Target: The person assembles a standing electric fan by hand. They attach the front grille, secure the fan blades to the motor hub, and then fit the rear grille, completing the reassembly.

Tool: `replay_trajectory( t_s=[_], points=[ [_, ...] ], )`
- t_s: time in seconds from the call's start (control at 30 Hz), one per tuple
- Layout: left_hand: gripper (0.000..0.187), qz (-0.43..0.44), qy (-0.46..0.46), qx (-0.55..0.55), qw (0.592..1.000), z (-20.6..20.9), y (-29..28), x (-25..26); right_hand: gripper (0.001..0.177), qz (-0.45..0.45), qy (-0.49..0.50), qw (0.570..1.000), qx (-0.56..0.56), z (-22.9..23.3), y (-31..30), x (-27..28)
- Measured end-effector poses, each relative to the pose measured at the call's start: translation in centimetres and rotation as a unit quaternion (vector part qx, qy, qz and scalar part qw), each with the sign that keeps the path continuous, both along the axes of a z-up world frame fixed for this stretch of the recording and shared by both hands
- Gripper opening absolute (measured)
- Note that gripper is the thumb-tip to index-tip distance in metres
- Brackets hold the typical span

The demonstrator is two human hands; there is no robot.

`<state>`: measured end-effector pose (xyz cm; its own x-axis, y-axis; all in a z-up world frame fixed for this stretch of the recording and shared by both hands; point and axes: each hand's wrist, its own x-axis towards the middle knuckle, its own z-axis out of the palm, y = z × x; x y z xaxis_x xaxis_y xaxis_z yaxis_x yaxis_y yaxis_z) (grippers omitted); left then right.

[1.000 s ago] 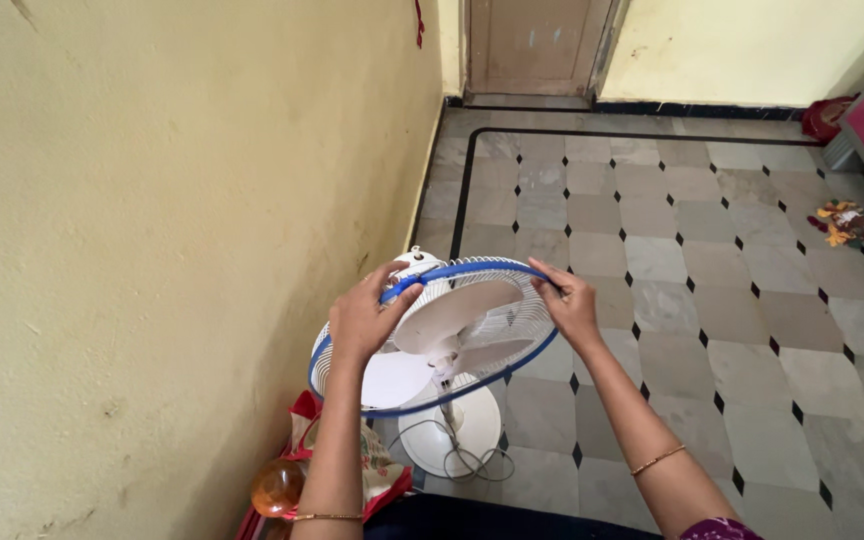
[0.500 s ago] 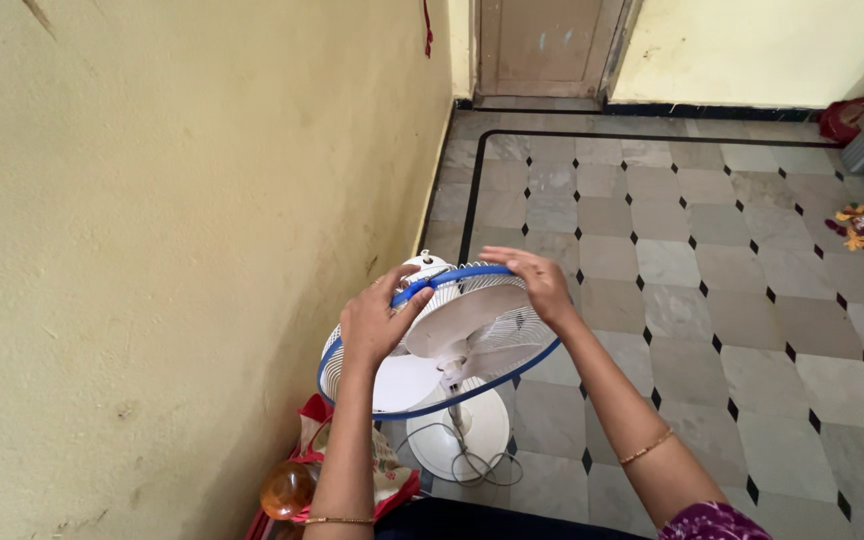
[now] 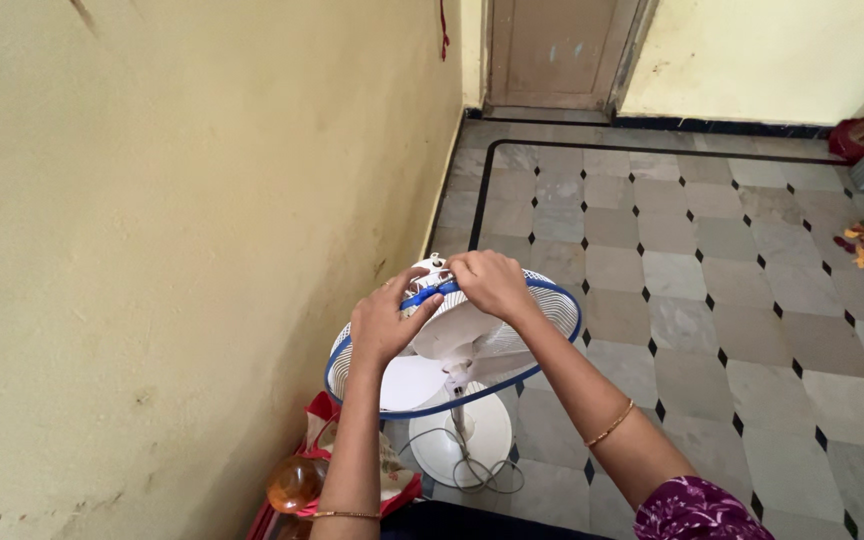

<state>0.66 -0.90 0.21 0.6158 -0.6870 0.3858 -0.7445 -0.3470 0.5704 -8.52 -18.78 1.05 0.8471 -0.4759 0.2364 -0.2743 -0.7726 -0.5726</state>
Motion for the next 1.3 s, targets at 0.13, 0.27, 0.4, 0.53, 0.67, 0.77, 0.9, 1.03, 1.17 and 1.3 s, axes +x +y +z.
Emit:
replay_trajectory(
  t_s=[0.13, 0.27, 0.4, 0.53, 0.67, 0.77, 0.9, 1.03, 1.17, 1.3],
  points=[
    [0.058, -0.02, -0.005, -0.015, 1.0, -0.2, 0.3, 0.6, 0.04, -0.038, 0.035, 0.999, -0.014, 0.6, 0.4, 0.2],
    [0.046, -0.036, -0.053, -0.084, 0.994, -1.4, 2.0, 0.4, 0.039, -0.046, 0.014, 0.999, 0.014, 0.5, 0.4, -0.5],
    [0.03, -0.012, -0.062, -0.188, 0.98, -3.0, 5.0, -0.5, 0.04, -0.052, 0.002, 0.998, 0.025, 0.3, -0.7, -1.2],
    [0.023, 0.048, -0.044, -0.199, 0.978, -4.3, 6.9, -0.7, 0.04, -0.068, 0.015, 0.997, 0.03, -0.5, -1.4, -1.1],
    [0.02, 0.093, -0.047, -0.139, 0.985, -5.1, 8.4, 0.5, 0.04, -0.082, 0.012, 0.996, 0.025, -0.7, -1.3, -0.9],
    [0.02, 0.123, -0.019, -0.14, 0.982, -6.3, 9.4, 1.3, 0.039, -0.085, 0.005, 0.996, 0.026, -0.7, -1.1, -1.2],
    [0.018, 0.156, -0.007, -0.141, 0.978, -9.6, 10.6, 2.3, 0.039, -0.082, 0.006, 0.996, 0.019, -0.6, -1.1, -1.5],
    [0.021, 0.214, 0.064, -0.077, 0.972, -13.9, 11.9, 3.4, 0.038, -0.092, 0.013, 0.995, 0.023, -0.4, -1.0, -1.7],
    [0.023, 0.252, 0.076, 0.011, 0.965, -18.6, 13.0, 4.4, 0.037, -0.099, 0.023, 0.994, 0.034, -0.2, -1.0, -2.0],
    [0.023, 0.266, 0.098, 0.058, 0.957, -22.8, 13.0, 5.4, 0.037, -0.087, 0.004, 0.996, 0.033, -0.2, -1.0, -2.2]
  ],
)
